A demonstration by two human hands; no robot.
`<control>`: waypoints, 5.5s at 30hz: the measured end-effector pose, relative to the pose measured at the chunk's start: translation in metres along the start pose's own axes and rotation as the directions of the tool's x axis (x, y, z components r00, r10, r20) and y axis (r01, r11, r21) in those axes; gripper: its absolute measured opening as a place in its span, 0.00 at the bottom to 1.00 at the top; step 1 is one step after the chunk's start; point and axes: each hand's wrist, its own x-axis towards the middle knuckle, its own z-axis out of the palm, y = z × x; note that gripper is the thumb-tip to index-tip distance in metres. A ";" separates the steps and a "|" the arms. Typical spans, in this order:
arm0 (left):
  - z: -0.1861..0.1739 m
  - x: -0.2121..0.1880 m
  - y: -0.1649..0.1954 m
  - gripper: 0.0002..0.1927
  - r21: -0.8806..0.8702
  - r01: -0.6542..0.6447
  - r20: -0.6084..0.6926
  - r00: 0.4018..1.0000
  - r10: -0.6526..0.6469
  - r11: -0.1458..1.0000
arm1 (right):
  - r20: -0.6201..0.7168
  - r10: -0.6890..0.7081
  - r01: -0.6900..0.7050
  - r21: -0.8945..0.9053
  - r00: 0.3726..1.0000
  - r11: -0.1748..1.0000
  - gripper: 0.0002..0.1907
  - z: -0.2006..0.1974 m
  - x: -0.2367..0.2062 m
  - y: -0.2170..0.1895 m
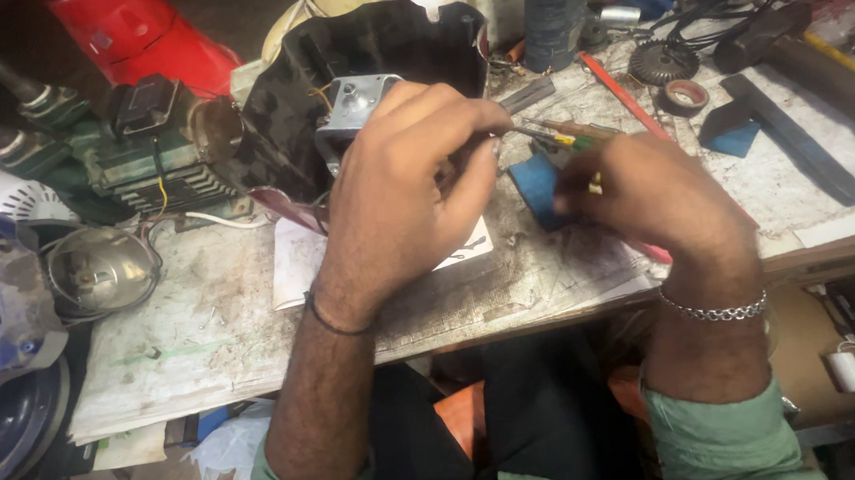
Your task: The person repairs a small electric mixer at a workbench. They strip and twist the ends of the appliance's wires together by hand, then use yellow-handled pliers to crimp and secure the connections, and finally lift and reposition the mixer housing on the bench.
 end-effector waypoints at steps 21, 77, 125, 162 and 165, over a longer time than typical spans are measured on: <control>0.001 0.000 -0.001 0.04 -0.009 0.010 -0.027 1.000 -0.010 1.000 | 0.188 0.062 0.012 -0.368 0.980 0.930 0.10 0.042 0.017 -0.010; 0.001 -0.002 0.003 0.06 0.019 0.020 0.037 0.999 -0.020 1.000 | -0.432 -0.084 0.418 0.777 0.898 0.470 0.09 -0.003 -0.037 -0.049; -0.003 -0.002 0.004 0.09 -0.005 0.023 0.033 0.999 -0.023 1.000 | -0.532 -0.133 0.544 0.775 0.836 0.322 0.15 0.014 -0.028 -0.042; 0.002 0.001 -0.007 0.14 -0.396 0.221 0.013 0.972 -0.235 0.891 | -0.113 0.121 -0.131 -0.091 0.986 0.987 0.16 0.032 -0.004 0.073; 0.001 0.000 -0.013 0.16 -0.530 0.227 0.028 0.968 -0.251 0.817 | -0.114 0.137 -0.082 0.393 0.984 0.916 0.15 0.018 -0.018 0.092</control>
